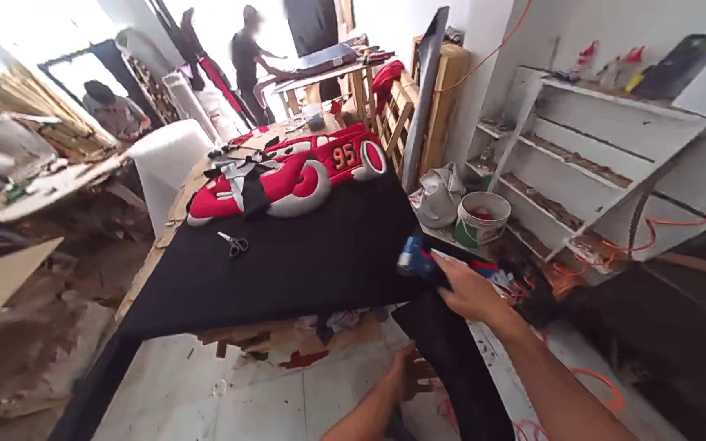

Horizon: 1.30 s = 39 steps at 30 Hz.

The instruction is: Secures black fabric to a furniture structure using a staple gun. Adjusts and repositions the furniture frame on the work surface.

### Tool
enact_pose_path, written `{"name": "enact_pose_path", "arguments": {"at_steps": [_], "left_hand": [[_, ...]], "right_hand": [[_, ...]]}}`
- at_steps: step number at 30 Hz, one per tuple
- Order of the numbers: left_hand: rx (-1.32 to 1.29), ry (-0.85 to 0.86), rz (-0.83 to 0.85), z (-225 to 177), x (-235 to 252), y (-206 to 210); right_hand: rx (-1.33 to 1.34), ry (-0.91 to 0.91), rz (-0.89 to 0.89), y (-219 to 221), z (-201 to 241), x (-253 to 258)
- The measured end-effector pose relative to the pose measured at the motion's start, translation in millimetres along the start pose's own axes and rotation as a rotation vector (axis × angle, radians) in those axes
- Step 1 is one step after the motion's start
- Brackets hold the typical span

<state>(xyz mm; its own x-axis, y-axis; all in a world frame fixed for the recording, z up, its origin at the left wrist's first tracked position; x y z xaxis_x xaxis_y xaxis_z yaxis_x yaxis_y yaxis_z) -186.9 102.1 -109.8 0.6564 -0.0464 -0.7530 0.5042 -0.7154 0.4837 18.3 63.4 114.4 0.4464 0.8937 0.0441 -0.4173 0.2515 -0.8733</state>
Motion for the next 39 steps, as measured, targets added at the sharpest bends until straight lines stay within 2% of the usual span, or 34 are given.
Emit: {"name": "enact_pose_path", "arguments": {"at_steps": [2,4,7,9,11,13,15,17,20,23,25,27,29,33,39], "left_hand": [[-0.156,0.014,0.099,-5.8,5.1,12.5],[-0.347,0.114,0.104,-16.1,-1.2,14.1],[-0.548,0.333,0.011,-40.9,-19.3,4.0],[-0.547,0.455,-0.081,-48.9,-32.0,-0.4],[-0.494,0.536,-0.157,-45.4,-41.9,-13.9],[-0.412,0.589,-0.229,-46.8,-51.8,-26.1],[-0.362,0.649,-0.223,-58.2,-67.8,-29.0],[-0.286,0.628,-0.301,-67.6,-86.9,-21.8],[-0.191,0.537,-0.549,-87.4,-100.6,-5.7],[-0.072,0.555,-0.724,-115.1,-108.9,7.8],[-0.035,0.576,-0.889,-126.9,-115.2,13.7],[-0.025,0.614,-0.983,-135.7,-116.9,16.7],[-0.024,0.624,-1.027,-136.1,-114.2,15.0],[-0.113,0.532,-1.053,-126.4,-92.5,-3.2],[-0.379,0.357,-1.004,-101.0,-42.6,-13.2]], "right_hand": [[-0.069,-0.105,0.093,14.0,17.5,60.9],[-0.118,-0.217,0.1,32.3,30.9,106.0],[-0.044,-0.349,-0.072,30.3,40.3,144.3],[0.182,-0.386,-0.194,10.8,33.3,137.1],[0.494,-0.34,-0.209,0.0,4.8,109.2],[0.709,-0.192,-0.193,2.5,-46.3,68.8],[0.793,-0.004,-0.14,22.5,-99.0,25.6],[0.901,0.15,-0.067,62.4,-134.0,-13.0],[1.129,0.33,0.04,102.7,-138.6,-45.3],[1.305,0.439,0.07,107.2,-122.7,-44.0],[1.291,0.483,0.111,104.5,-117.9,-40.5],[1.225,0.492,0.162,99.3,-120.9,-33.0],[1.174,0.501,0.201,97.7,-125.5,-30.5],[1.207,0.517,0.282,105.8,-133.5,-21.3],[1.264,0.544,0.547,143.4,-173.3,-12.3]]}}
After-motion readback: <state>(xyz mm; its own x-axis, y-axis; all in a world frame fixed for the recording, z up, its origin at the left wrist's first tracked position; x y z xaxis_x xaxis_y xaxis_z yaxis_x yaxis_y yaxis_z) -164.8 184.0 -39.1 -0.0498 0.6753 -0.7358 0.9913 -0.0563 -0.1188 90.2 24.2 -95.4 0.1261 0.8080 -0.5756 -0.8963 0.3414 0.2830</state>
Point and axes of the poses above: each hand's wrist, its own x-axis towards the middle knuckle, its own y-axis out of the palm, z = x × y, the point moved 4 cm from there along x, towards the middle knuckle, and after that the axes turned 8 degrees about -y, right-handed, at the moved point
